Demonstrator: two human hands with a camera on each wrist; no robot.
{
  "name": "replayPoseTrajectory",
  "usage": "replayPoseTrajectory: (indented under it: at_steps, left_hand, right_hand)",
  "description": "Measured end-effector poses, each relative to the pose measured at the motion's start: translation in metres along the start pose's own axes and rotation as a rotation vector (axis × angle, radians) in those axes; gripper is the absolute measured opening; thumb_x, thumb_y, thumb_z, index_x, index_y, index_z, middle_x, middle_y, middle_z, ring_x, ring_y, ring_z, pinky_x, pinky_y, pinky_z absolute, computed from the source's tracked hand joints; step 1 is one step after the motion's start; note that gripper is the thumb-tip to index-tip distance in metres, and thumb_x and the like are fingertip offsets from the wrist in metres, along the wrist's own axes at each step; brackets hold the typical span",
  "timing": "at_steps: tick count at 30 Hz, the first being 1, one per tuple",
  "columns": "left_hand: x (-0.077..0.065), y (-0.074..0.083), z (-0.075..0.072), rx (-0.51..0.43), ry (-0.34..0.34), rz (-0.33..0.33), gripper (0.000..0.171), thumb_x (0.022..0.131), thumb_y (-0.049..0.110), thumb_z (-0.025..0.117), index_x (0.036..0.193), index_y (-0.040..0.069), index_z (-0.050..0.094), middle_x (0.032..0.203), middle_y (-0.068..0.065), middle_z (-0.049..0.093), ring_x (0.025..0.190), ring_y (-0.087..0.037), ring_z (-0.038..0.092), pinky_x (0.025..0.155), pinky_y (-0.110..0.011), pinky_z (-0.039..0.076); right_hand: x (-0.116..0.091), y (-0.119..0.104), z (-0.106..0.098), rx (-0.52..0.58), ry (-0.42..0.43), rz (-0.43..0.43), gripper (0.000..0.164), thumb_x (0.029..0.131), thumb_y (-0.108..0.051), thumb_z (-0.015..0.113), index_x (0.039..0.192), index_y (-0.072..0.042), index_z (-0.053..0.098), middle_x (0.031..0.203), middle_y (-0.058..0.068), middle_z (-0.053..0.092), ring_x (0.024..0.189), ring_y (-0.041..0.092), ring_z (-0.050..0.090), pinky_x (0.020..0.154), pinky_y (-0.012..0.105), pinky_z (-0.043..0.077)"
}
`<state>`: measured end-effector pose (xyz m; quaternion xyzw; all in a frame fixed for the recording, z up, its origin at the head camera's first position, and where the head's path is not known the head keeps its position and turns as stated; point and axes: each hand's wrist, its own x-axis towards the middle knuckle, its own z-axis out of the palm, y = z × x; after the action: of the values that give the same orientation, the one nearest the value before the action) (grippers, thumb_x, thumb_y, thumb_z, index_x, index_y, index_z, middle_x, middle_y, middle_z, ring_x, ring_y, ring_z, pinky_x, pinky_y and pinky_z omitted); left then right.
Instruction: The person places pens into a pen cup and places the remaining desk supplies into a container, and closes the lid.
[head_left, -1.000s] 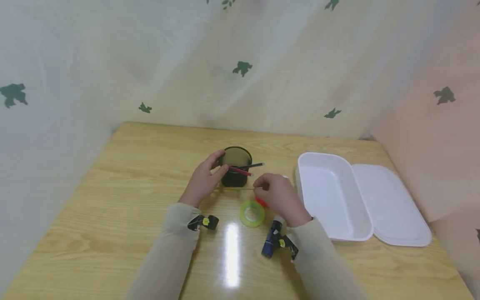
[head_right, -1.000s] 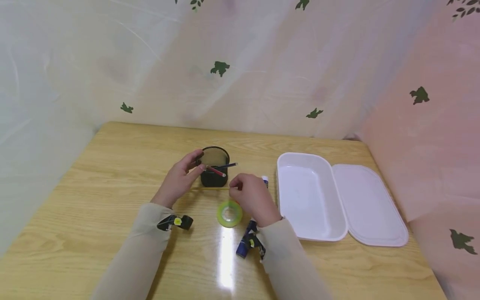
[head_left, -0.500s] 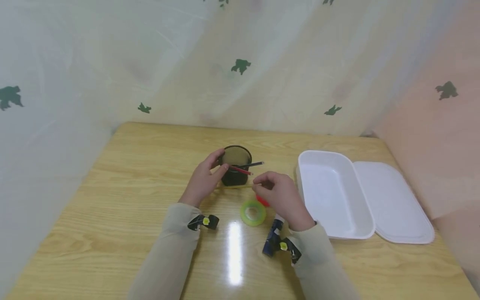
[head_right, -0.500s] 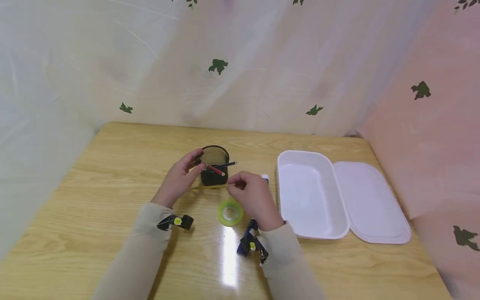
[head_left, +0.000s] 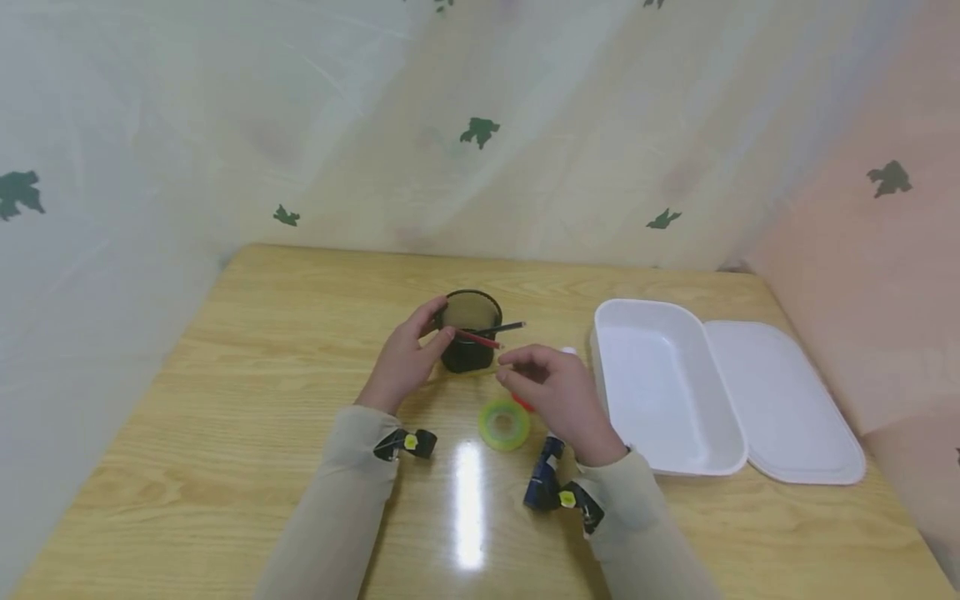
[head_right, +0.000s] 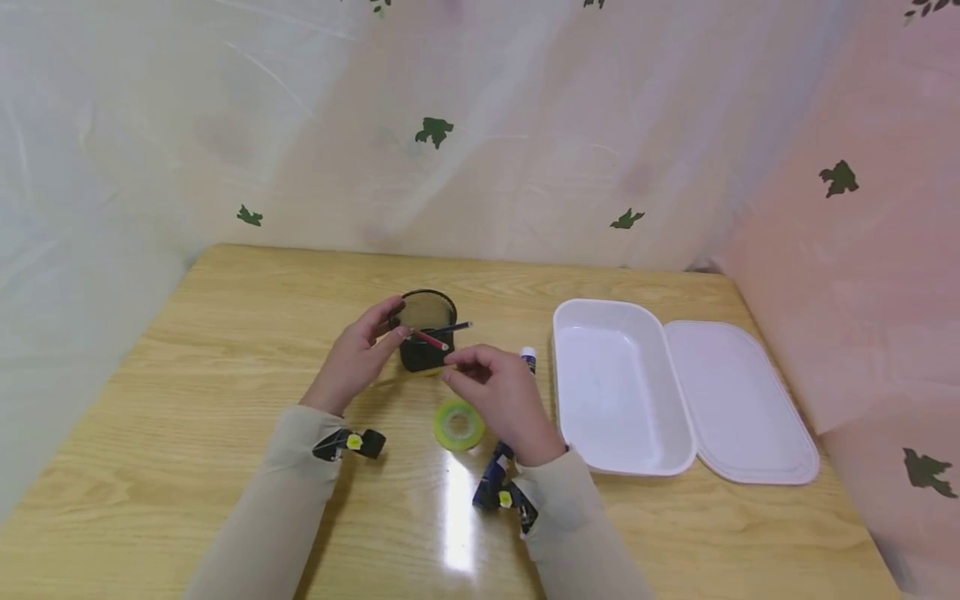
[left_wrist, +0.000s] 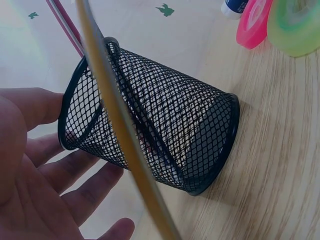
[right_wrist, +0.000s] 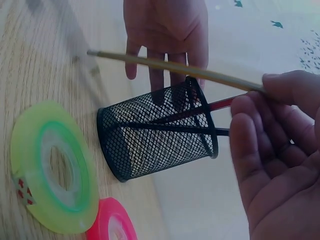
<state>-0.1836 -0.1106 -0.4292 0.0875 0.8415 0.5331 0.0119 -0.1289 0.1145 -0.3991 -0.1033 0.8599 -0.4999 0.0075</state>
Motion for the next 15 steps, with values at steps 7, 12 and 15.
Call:
replayPoseTrajectory:
  at_steps: [7, 12, 15]
  left_hand:
    - [-0.0003, 0.0017, 0.0014, 0.009, -0.004, -0.014, 0.056, 0.103, 0.03, 0.056, 0.155, 0.017, 0.039, 0.157, -0.006, 0.042, 0.137, -0.034, 0.047, 0.111, -0.057, 0.037]
    - [-0.0013, 0.005, 0.0015, 0.002, -0.019, -0.032, 0.057, 0.103, 0.031, 0.056, 0.156, 0.019, 0.038, 0.158, -0.005, 0.04, 0.138, -0.034, 0.045, 0.109, -0.056, 0.04]
    - [-0.0018, 0.0057, 0.0015, -0.002, -0.026, -0.039, 0.057, 0.103, 0.032, 0.056, 0.156, 0.02, 0.037, 0.158, -0.004, 0.04, 0.139, -0.034, 0.045, 0.106, -0.055, 0.043]
  right_hand:
    - [-0.0032, 0.0013, -0.0014, 0.092, 0.018, -0.064, 0.018, 0.09, -0.018, 0.077, 0.105, -0.008, 0.076, 0.101, 0.0, 0.074, 0.087, 0.016, 0.068, 0.079, 0.032, 0.057]
    - [-0.0057, -0.0018, -0.0065, 0.136, 0.032, -0.079, 0.014, 0.09, -0.015, 0.077, 0.104, -0.011, 0.076, 0.101, 0.0, 0.074, 0.088, 0.016, 0.068, 0.08, 0.029, 0.057]
    - [-0.0077, -0.0038, -0.0094, 0.144, 0.045, -0.08, 0.013, 0.09, -0.017, 0.077, 0.103, -0.015, 0.077, 0.1, -0.003, 0.074, 0.09, 0.015, 0.068, 0.081, 0.029, 0.057]
